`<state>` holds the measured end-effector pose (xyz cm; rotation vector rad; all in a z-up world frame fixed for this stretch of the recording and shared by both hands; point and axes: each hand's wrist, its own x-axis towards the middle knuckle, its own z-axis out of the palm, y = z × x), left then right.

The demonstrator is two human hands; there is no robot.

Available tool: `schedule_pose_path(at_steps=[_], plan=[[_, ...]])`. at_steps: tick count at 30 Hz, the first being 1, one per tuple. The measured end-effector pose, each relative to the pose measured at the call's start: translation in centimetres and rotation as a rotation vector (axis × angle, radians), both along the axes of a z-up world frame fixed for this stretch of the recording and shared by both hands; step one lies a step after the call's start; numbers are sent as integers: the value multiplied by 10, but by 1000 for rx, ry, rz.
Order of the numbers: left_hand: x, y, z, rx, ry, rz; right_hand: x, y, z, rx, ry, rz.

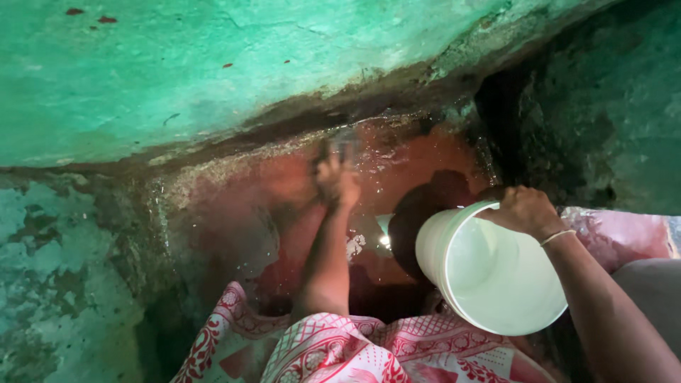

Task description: The person sits on the floor of a small, green-painted room and scrubs the reddish floor with a sponge. They repeatedly scoop water from a white bucket and pour it onto the floor to aid in cleaning.

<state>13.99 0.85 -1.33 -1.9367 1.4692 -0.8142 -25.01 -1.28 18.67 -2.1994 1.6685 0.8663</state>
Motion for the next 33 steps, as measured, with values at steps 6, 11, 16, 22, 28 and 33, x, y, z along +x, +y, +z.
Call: schedule_pose_path(at_steps=[6,11,16,22,28,33], plan=[[100,50,-65,-833,1369,509,19,-7,21,53,10,-76],[80,12,-78,-828,1130,935,26,-5,29,55,29,-82],[-41,-29,-18,-172,1180,240,25,-7,25,64,47,-66],[-79,-2,37,-106,1129,-293,27,-10,32,98,-9,-67],[12,39,-16,-622,1027,706,32,-10,38,145,3,-48],[9,32,-60,-998,1037,1056,36,-15,40,214,26,-15]])
